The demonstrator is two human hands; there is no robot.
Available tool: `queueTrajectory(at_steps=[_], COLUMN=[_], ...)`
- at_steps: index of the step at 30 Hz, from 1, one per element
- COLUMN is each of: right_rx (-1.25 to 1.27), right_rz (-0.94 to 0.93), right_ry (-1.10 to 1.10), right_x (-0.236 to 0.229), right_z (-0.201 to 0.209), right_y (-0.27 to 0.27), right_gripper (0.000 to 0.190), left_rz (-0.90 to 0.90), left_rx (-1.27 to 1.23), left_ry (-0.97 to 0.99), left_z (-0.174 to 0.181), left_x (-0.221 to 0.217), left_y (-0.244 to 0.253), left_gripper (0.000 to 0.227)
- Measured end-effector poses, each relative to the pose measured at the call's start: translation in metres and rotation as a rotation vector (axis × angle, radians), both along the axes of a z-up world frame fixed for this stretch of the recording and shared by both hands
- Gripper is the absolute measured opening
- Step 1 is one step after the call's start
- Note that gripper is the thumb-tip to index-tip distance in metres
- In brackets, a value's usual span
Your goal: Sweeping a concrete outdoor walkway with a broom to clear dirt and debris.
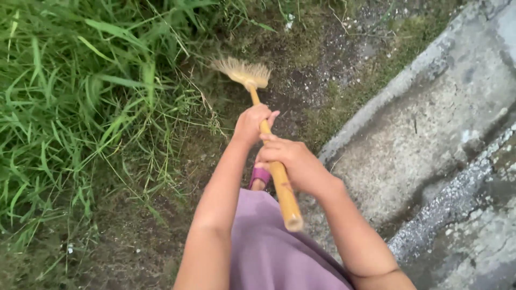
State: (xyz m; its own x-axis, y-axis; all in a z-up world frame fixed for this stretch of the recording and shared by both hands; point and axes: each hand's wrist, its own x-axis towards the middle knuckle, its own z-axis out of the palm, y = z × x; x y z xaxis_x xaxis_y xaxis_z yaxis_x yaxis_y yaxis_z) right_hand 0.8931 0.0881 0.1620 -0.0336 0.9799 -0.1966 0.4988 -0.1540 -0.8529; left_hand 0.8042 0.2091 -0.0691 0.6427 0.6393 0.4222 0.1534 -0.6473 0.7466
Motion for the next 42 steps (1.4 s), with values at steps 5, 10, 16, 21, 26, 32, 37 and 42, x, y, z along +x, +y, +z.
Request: queueTrajectory(at_steps=[5,10,16,21,26,32,37,42], right_rx=[0.060,0.169,0.178,0.096,0.102,0.275,0.252,0.125], right_rz=[0.032,0.055,0.086,-0.057,-0.159,-0.140,-0.030,-0.066], right_ry=[0.138,0.272,0.086,0.047,-0.231,0.004,0.226,0.402], right_x=[-0.018,-0.040,-0.026,-0.030,-0.069,-0.116,-0.182,-0.231], right_z=[-0.082,-0.099,-0.012,-0.006,-0.048,-0.054,-0.041,-0.022], right_y=[0.000,0.015,-0.006,-0.010,0.003,0.007,0.002,-0.019], right_gripper=[0.013,0.014,0.016,0.013,0.016,0.005,0.006,0.007], left_rz=[-0.065,0.080,0.071,-0.032,-0.100,-0.056,-0.021,-0.070], left_rx=[-0.132,0.180,0.003,-0.040,-0.317,-0.255,-0.252,-0.152], left_ry=[0.564,0.518,0.296,0.025,0.162,0.325,0.441,0.576], left_z=[-0.050,-0.043,0.028,-0.014,-0.052,-0.029,0.020,0.034], left_x=[-0.045,-0.091,-0.050,-0.016,-0.042,-0.149,-0.240,-0.296], left_y=[0.037,0.066,0.012,-0.020,-0.018,-0.003,-0.008,-0.025], left_gripper=[0.041,0.038,0.030,0.029,0.019,0.024,0.028,0.031])
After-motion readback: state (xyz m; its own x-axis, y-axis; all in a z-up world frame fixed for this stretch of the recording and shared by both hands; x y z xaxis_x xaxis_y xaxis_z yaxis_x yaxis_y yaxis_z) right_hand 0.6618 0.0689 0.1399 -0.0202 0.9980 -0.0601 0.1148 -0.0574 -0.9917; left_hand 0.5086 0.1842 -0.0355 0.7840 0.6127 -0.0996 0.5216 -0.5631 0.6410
